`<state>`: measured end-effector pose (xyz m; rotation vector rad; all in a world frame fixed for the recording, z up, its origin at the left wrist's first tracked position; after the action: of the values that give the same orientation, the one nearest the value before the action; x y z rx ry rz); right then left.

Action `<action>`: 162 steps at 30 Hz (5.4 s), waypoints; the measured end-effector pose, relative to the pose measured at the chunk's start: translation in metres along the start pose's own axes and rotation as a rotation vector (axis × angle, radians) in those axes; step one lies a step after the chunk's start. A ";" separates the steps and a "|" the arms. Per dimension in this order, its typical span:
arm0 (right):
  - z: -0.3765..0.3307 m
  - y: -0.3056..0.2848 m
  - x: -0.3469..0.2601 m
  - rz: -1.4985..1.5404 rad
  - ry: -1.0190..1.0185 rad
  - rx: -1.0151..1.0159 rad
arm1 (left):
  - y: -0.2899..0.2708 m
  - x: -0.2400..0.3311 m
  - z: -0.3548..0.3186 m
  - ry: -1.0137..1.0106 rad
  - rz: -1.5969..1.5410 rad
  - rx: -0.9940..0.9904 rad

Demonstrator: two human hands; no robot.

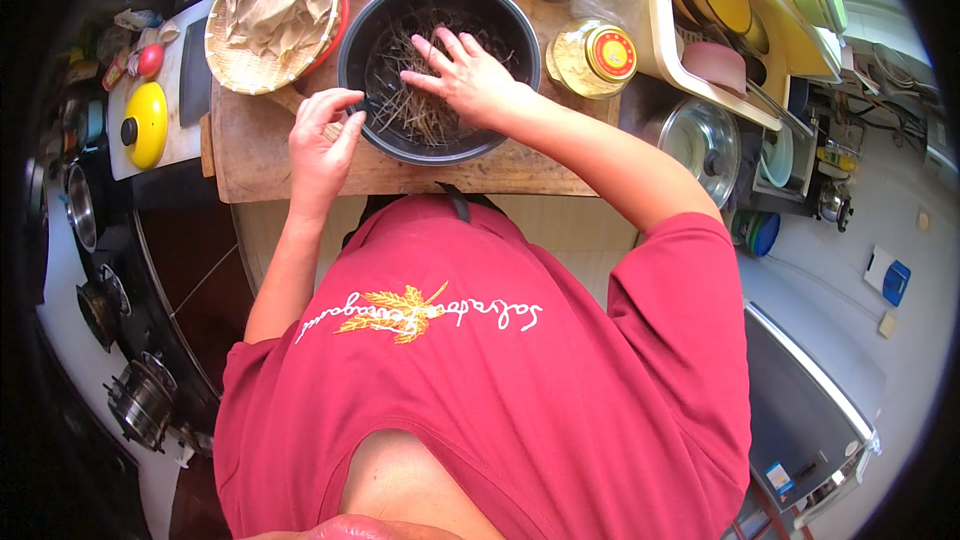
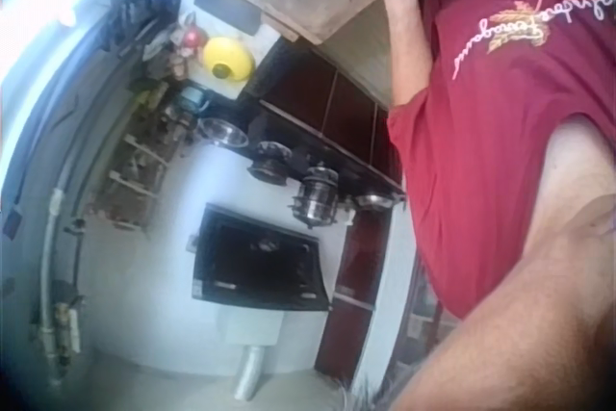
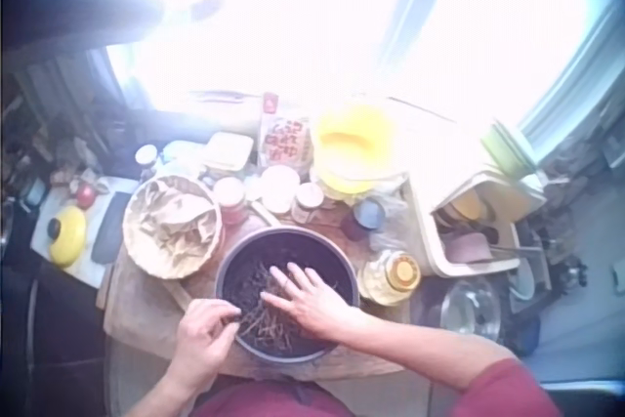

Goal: The person prepares ingredients by sorting through dried plant material in a pot, transferring it into another pot containing chopped green vegetables on a stovetop, and سپس rinsing kelp in a basin of water in a sink.

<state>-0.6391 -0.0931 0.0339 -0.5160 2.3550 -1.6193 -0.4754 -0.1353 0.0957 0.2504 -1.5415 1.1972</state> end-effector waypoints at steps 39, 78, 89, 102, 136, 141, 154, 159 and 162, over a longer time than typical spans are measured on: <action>-0.069 -0.029 0.050 0.699 0.309 0.530 | 0.012 0.019 0.003 0.074 0.195 0.001; 0.293 -0.172 -0.357 1.038 0.133 0.348 | -0.401 -0.228 -0.372 -0.473 -0.637 0.759; 0.575 -0.238 -0.599 1.072 -0.340 0.027 | -0.553 -0.358 -0.491 -0.642 -0.685 1.287; 0.787 -0.257 -0.679 0.830 -0.418 -0.140 | -0.653 -0.476 -0.477 -0.804 -0.743 1.459; 0.731 -0.198 -0.840 -0.047 -0.192 -0.141 | -0.723 -0.547 -0.509 -0.815 -0.423 0.884; 0.725 -0.229 -0.822 0.226 -0.357 -0.137 | -0.731 -0.538 -0.506 -0.752 -0.371 0.828; 0.713 -0.212 -0.835 -0.080 -0.233 -0.236 | -0.739 -0.523 -0.505 -0.872 -0.286 0.769; 0.729 -0.211 -0.837 -0.053 -0.345 -0.147 | -0.736 -0.524 -0.506 -0.915 -0.345 0.785; 0.742 -0.201 -0.824 0.088 -0.449 -0.133 | -0.736 -0.525 -0.506 -0.909 -0.320 0.797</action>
<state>0.4276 -0.4472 -0.0484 -0.7068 2.1177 -1.1654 0.5416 -0.3048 -0.0043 1.6863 -1.5578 1.4643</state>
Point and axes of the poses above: each hand's wrist, its own z-axis towards the middle knuckle, its own y-axis out of the palm, x = y × z, the point moved 6 cm from there along z, towards the middle knuckle, and after that the axes turned 6 degrees about -x, right-handed, at the moved point
